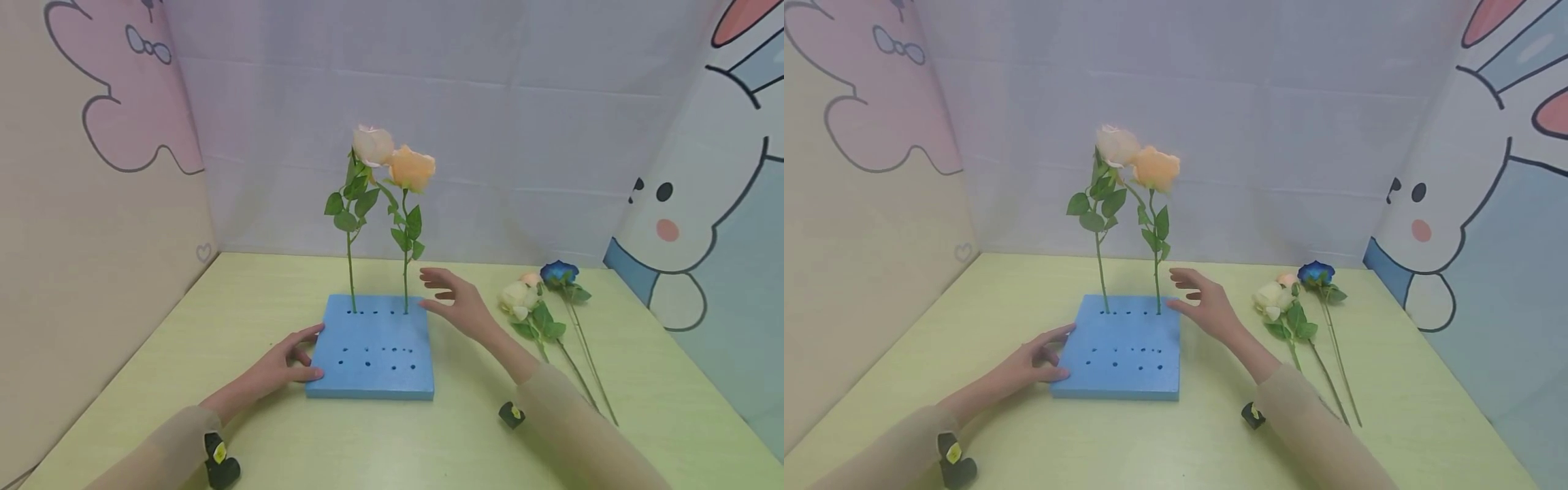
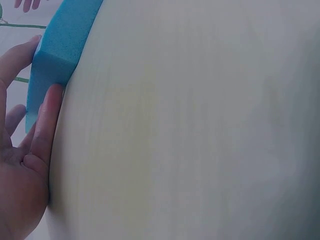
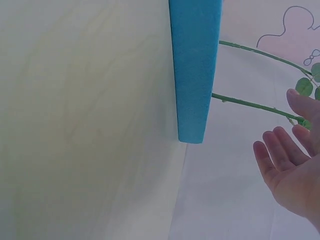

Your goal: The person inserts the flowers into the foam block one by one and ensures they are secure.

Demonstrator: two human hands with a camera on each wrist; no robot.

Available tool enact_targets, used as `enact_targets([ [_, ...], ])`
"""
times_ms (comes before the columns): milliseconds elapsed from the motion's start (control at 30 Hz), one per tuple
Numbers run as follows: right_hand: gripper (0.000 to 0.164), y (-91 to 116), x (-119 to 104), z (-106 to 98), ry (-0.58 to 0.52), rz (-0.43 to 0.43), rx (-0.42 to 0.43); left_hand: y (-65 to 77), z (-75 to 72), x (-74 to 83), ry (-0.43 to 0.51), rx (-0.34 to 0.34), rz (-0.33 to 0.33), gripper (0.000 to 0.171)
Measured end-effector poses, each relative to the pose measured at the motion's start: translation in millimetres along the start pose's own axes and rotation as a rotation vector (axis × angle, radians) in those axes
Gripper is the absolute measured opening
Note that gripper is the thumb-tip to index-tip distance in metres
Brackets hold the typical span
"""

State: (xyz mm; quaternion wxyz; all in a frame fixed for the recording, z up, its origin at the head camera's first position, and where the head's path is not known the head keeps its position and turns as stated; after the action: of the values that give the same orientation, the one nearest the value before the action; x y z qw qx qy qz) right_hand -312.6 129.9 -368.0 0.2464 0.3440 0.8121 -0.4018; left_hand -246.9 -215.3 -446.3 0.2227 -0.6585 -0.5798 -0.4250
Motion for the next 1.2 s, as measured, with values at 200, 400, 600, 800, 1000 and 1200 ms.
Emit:
enact_targets([
  [200, 0.058, 15, -4, -14, 0.012, -0.012, 0.044, -0.7, -0.3, -0.4, -0.002, -0.002, 0.002, 0.086],
  [400, 0.058, 30, -7, -32, 0.033, 0.0, 0.075, 0.2, -0.7, -0.4, -0.005, -0.002, 0.004, 0.086],
  [600, 0.057, 49, -4, -51, 0.092, 0.027, 0.112, 0.2, -0.6, -0.4, -0.002, -0.009, 0.016, 0.086],
  [800, 0.057, 69, 2, -68, 0.141, 0.072, 0.125, 0.7, 0.2, 0.5, 0.009, -0.018, 0.022, 0.085],
  [1000, 0.058, 83, 1, -81, 0.216, 0.097, 0.107, 0.5, -0.2, -0.5, 0.009, -0.012, 0.013, 0.085],
  [1200, 0.058, 96, -4, -94, 0.295, 0.131, 0.081, 0.9, 0.4, 0.4, 0.011, -0.014, 0.002, 0.086],
])
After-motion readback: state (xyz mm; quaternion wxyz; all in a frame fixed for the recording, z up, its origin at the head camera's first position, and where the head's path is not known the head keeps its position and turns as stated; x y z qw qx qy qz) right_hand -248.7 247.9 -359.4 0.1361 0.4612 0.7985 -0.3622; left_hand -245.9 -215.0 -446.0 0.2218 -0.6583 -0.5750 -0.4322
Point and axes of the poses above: each hand's wrist, its own y-axis away from the middle knuckle, its own z-axis out of the palm, x = y × z, the point moved 3 cm from there along -y, towards the middle knuckle, and after that the axes turned 9 degrees about -z, right-handed, at the moved point
